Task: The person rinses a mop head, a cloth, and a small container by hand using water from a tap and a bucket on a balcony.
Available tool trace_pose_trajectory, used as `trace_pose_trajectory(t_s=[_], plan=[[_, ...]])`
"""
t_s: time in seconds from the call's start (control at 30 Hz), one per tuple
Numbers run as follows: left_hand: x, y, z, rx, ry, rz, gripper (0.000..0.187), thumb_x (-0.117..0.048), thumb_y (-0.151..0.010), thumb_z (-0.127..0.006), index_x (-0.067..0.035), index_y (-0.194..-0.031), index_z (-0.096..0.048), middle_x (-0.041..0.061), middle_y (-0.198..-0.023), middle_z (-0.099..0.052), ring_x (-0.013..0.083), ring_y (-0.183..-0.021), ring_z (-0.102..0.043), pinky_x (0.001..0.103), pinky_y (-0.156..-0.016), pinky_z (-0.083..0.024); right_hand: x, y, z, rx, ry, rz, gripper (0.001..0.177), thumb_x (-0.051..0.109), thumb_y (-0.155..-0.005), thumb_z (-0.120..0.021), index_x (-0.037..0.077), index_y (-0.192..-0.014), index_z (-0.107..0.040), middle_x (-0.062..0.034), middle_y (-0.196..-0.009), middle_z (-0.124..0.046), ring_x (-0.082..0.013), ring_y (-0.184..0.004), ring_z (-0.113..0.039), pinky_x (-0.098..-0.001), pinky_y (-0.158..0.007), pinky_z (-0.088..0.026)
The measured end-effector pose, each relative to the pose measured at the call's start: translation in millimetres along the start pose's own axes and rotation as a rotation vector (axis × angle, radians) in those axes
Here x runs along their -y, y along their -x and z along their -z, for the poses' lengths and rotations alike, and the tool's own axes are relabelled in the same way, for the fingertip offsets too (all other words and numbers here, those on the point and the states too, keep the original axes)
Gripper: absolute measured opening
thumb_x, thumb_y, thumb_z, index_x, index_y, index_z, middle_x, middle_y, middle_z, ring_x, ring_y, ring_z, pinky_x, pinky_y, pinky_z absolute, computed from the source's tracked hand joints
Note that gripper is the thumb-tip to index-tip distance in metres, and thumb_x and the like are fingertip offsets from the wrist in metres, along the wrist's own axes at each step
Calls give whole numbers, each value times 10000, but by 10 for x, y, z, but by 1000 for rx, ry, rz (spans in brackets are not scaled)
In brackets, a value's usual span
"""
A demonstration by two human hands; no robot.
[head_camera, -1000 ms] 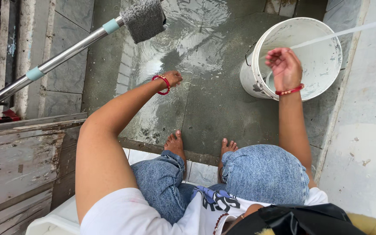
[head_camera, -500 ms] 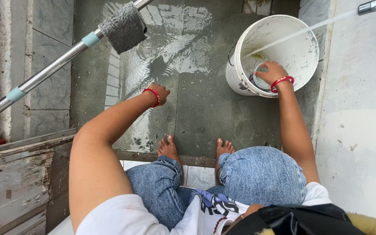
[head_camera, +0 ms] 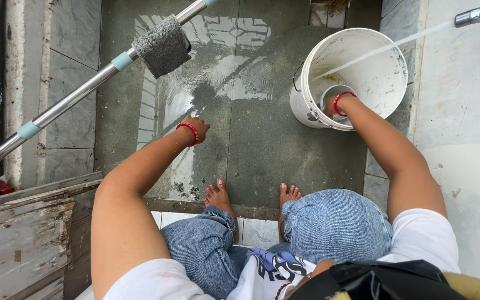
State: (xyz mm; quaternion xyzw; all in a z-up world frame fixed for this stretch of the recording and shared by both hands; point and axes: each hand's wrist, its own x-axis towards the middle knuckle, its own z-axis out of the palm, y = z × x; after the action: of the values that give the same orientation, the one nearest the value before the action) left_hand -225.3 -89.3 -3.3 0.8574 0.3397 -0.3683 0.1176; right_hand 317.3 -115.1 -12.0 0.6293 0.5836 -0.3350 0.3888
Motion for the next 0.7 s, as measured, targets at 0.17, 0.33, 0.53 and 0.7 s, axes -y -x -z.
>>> trace_pose_trajectory(t_s=[0.17, 0.33, 0.53, 0.7], plan=[[16, 20, -26, -2, 1, -5, 418, -280, -970, -562, -166, -1371, -599, 115, -1313, -663, 302, -1242, -632, 477, -1032, -467, -62, 40, 79, -392, -98, 92, 439, 490, -923, -673, 116, -1120, -794, -183, -1171, -764, -363, -1096, -718, -465, -965, -543], [-3, -73, -51, -3, -13, -27, 441, -255, -947, -583, -168, -1379, -588, 127, -1340, -634, 314, -1245, -618, 485, -1000, -484, 46, 93, -37, -237, 98, 53, 381, 360, -892, -701, 131, -1189, -763, -164, -1185, -727, -350, -1094, -704, -462, -951, -548], [-53, -44, 12, -38, 0, -41, 413, -286, -972, -566, -178, -1369, -599, 104, -1352, -635, 291, -1285, -590, 495, -1055, -440, 38, 343, 197, -707, 19, 66, 438, 240, -872, -702, 192, -1307, -714, -184, -1105, -755, -358, -1056, -704, -496, -1023, -481], [35, 14, -112, 3, -4, -10, 413, -253, -972, -561, -171, -1374, -602, 109, -1342, -651, 291, -1282, -600, 471, -1029, -462, -28, 1013, 305, -864, -214, 10, 317, 217, -919, -716, 158, -1230, -738, -193, -1055, -740, -388, -1015, -686, -502, -870, -535]])
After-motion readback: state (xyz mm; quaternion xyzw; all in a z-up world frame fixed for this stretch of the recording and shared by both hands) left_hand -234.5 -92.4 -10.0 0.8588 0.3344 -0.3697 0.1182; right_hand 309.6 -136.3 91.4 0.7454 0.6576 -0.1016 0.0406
